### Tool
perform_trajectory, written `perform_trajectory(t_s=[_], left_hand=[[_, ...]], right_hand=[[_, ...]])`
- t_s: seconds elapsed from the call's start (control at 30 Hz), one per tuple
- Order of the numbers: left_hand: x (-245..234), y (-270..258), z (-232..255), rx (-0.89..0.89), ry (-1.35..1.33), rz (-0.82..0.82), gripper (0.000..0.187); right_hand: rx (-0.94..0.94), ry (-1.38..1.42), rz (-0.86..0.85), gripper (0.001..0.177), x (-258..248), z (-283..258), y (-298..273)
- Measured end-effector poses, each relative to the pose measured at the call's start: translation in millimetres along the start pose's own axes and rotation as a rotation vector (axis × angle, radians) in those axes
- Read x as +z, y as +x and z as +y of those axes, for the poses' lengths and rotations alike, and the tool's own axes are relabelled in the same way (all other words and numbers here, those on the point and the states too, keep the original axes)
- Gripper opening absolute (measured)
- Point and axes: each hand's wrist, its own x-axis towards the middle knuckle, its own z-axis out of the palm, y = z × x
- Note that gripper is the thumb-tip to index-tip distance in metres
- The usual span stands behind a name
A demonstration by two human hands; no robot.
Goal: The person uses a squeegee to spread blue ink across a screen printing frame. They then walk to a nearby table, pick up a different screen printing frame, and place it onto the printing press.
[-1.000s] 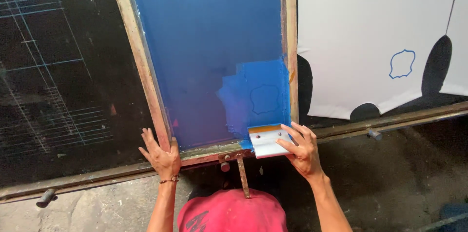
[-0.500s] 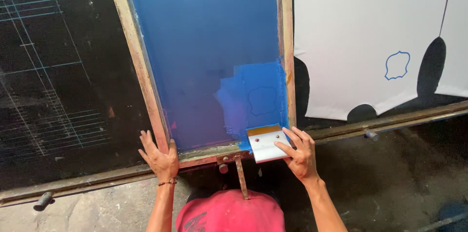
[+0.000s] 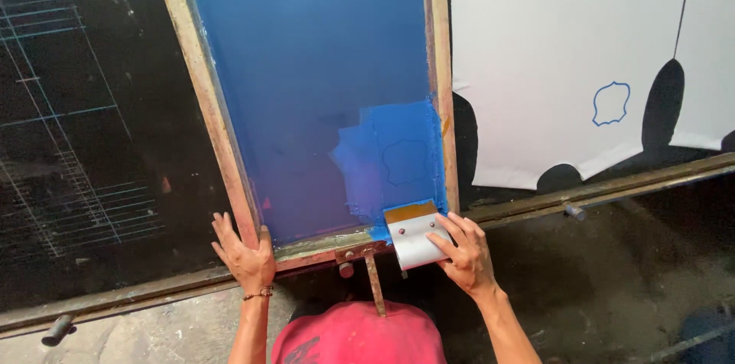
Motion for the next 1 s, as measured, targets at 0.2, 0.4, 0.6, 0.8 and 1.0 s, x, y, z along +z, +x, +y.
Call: perform_trajectory(t_s=[0.2, 0.4, 0.6, 0.8, 1.0], left_hand=[[3, -1, -7, 0.009, -0.018, 0.005, 0.083], [2, 0, -7, -0.01, -0.023, -0.014, 0.083], [3, 4, -2, 0.12, -0.005, 0.175, 0.065], [-8, 17, 26, -0.342, -0.306, -0.091, 0.03], [26, 14, -19, -0.445, -0.316, -0.033, 0.03]], right_hand=[[0.098, 0.142, 0.078, 0.068, -18, -5, 14], [0.685, 0.506, 0.309, 0.068, -8, 11, 35], [1.158, 1.277, 0.385, 0.078, 28, 33, 62], [1.302, 1.116, 0.308, 0.049, 70, 56, 49], [1.291, 1.043, 0.345, 0.048, 135, 105, -5]])
